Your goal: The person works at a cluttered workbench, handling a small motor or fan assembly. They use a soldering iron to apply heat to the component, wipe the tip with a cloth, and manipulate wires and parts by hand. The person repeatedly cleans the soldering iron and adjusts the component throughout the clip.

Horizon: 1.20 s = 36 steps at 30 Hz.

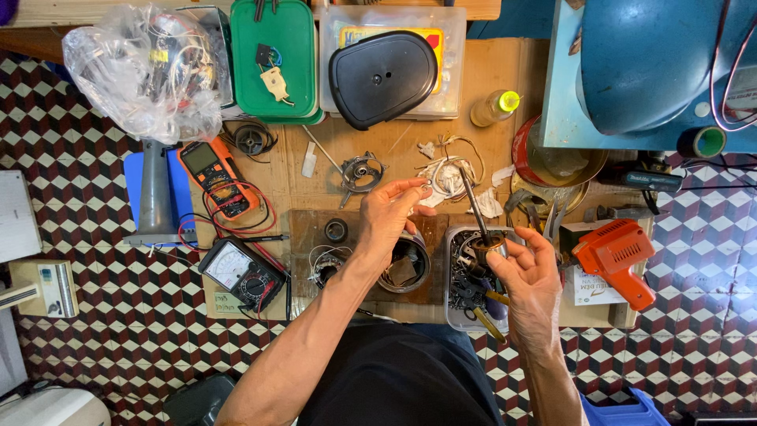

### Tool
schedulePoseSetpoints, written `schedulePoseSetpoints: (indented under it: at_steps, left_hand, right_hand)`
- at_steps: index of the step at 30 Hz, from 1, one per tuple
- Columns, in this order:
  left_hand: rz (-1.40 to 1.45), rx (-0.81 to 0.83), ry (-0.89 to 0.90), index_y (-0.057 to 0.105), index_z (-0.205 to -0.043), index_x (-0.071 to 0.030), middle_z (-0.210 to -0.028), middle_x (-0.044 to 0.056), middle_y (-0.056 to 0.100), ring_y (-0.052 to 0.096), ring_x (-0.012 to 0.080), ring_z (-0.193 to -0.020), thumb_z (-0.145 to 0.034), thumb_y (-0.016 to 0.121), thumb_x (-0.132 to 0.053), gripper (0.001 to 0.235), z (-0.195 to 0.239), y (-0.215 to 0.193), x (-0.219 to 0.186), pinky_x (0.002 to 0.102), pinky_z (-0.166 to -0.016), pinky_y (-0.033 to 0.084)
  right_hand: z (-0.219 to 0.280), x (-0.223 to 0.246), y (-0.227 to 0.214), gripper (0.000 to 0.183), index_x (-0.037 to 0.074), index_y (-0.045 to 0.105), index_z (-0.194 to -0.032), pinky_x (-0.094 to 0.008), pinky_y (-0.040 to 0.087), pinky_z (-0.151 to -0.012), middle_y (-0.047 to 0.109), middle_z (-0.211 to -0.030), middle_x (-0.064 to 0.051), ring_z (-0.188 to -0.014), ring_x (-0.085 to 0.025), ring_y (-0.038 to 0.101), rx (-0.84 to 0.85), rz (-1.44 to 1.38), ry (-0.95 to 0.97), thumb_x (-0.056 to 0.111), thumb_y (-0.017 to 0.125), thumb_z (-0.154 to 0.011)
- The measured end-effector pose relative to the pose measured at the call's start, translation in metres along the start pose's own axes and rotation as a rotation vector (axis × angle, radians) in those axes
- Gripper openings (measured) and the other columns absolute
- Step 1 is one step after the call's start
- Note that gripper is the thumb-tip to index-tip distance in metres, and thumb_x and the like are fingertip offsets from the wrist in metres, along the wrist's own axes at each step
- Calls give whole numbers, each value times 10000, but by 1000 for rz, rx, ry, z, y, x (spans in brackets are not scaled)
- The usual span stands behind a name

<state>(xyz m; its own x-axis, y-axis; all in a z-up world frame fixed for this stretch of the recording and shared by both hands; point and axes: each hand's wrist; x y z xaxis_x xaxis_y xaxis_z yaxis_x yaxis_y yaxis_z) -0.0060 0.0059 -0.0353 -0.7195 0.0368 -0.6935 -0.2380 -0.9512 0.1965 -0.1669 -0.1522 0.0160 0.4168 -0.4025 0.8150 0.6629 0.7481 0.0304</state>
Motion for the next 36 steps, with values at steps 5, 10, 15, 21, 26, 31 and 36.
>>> schedulePoseSetpoints:
  at_steps: [5, 10, 15, 21, 26, 31, 36]
  left_hand:
    - [-53, -29, -9, 701, -1160, 3, -1088, 167, 784, 767, 157, -777, -929, 645, -123, 269, -21, -6, 24, 217, -477, 489]
    - [-249, -51, -7, 732, -1161, -27, -1039, 135, 794, 768, 134, -754, -937, 617, -125, 271, -60, -20, 63, 227, -475, 520]
    - [-494, -31, 4, 759, -1194, -76, -931, 135, 796, 735, 148, -693, -957, 627, -139, 279, -92, -29, 98, 248, -487, 548]
    - [-635, -23, 46, 749, -1169, -92, -901, 42, 779, 758, 137, -701, -940, 622, -129, 264, -111, -35, 104, 278, -511, 587]
    - [-777, -140, 365, 778, -1039, -64, -860, 125, 793, 777, 194, -740, -906, 718, -116, 154, -111, -32, 97, 327, -651, 599]
    - [-944, 23, 503, 750, -1034, -78, -953, 127, 762, 752, 266, -813, -848, 743, -88, 186, -119, -23, 93, 367, -698, 584]
    - [-1068, 119, 532, 738, -1084, -93, -1021, 134, 723, 713, 319, -898, -832, 775, -111, 256, -129, -16, 96, 424, -779, 564]
  right_hand:
    - [-2, -5, -1, 682, -28, 367, -1462, -340, 600, -942, 668, -1219, -213, -1073, -215, 694, 6, -29, -6, 34, 695, -866]
    - [-3, -8, -4, 670, -27, 360, -1467, -324, 581, -940, 655, -1231, -193, -1072, -196, 682, 0, -62, 18, 18, 685, -883]
    - [-3, -12, -6, 663, -29, 370, -1466, -315, 574, -941, 655, -1238, -188, -1077, -192, 679, -13, -82, 26, 9, 681, -882]
    - [-3, -12, -9, 651, -34, 377, -1458, -325, 567, -967, 667, -1242, -191, -1095, -202, 684, -29, -72, 35, 14, 680, -883]
    - [-6, -11, -11, 643, -41, 376, -1448, -332, 565, -984, 663, -1244, -195, -1106, -206, 683, -39, -84, 41, 10, 676, -881]
    - [-9, -12, -12, 662, -46, 367, -1448, -344, 573, -987, 662, -1230, -210, -1110, -218, 687, -44, -56, 48, 20, 677, -867]
    - [-11, -11, -14, 671, -54, 352, -1457, -339, 567, -993, 650, -1252, -218, -1128, -217, 681, -44, -56, 44, 27, 676, -875]
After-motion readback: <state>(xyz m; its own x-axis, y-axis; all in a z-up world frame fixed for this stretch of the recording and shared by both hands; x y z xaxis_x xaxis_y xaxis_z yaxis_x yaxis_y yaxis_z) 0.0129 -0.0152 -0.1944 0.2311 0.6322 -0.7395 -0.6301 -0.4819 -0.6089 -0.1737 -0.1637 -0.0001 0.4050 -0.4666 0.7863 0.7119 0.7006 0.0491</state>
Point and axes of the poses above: each hand's wrist, its own z-axis away from the middle knuckle, its own y-axis out of the palm, x = y × z
